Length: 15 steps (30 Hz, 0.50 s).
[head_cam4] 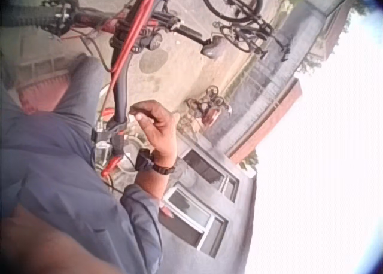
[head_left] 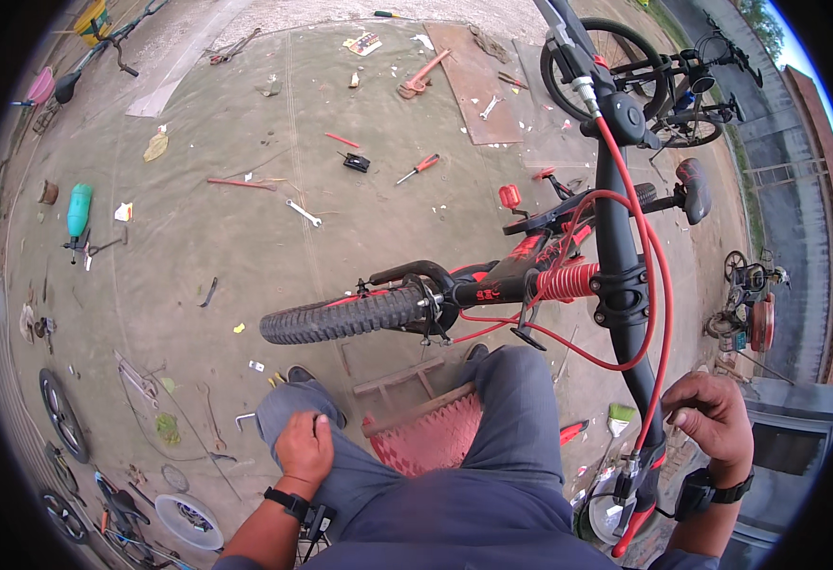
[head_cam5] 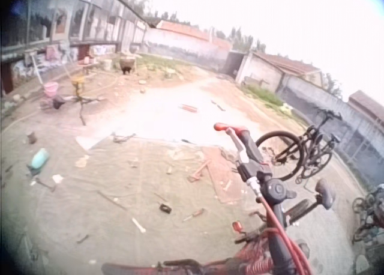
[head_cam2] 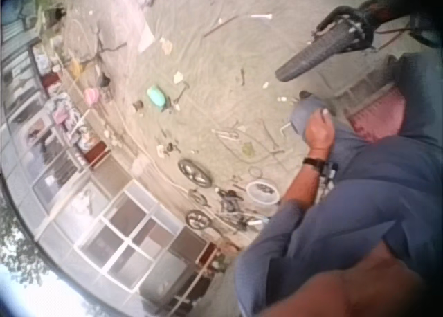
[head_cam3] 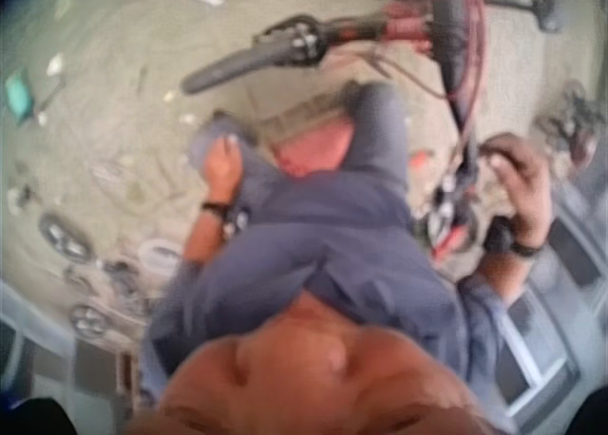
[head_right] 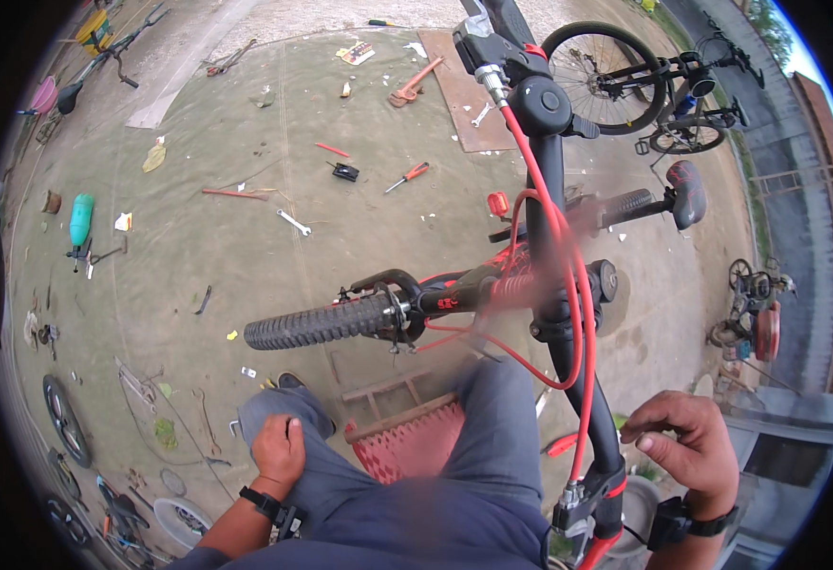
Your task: The person sits on the ground and uses a wrench to adjust the front wheel axle of a red bicycle. They tighten the axle nuts, then stand to reposition the bike before resuming adjustments.
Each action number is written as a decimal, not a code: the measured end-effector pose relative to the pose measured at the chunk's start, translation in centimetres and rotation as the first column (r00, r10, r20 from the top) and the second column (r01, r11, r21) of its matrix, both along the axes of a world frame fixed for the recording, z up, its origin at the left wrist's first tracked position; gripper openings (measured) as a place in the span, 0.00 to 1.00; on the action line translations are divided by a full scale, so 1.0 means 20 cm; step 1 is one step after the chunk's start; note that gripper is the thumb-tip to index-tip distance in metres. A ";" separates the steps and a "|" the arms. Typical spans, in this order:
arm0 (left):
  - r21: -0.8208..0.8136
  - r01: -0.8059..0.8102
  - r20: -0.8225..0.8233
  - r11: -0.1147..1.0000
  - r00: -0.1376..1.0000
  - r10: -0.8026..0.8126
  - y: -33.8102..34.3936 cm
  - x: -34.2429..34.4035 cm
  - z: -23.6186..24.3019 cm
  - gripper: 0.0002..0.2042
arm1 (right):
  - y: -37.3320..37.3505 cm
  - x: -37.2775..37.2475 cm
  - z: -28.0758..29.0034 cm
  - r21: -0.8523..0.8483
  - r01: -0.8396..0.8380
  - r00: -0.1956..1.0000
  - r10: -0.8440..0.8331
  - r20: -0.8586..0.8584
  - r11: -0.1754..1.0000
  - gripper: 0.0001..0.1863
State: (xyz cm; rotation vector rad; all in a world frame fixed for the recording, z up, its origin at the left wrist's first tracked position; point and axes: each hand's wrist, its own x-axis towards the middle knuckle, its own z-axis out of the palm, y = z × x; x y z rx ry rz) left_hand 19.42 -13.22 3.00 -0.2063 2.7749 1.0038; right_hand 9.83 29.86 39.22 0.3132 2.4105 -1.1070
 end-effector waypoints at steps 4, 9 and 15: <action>-0.009 -0.020 0.058 1.000 0.998 0.020 0.01 0.06 0.09 0.09 | 0.08 0.05 0.02 -0.105 0.134 0.989 -0.127 0.069 0.985 0.17; -0.012 -0.087 0.231 0.996 0.969 0.087 0.04 0.13 0.13 0.12 | 0.28 0.12 0.00 -0.230 0.275 0.949 -0.225 0.221 0.933 0.13; 0.150 -0.183 0.504 0.972 0.859 0.084 0.03 0.10 0.35 0.15 | 0.60 0.40 -0.12 -0.147 0.437 0.861 -0.366 0.353 0.887 0.16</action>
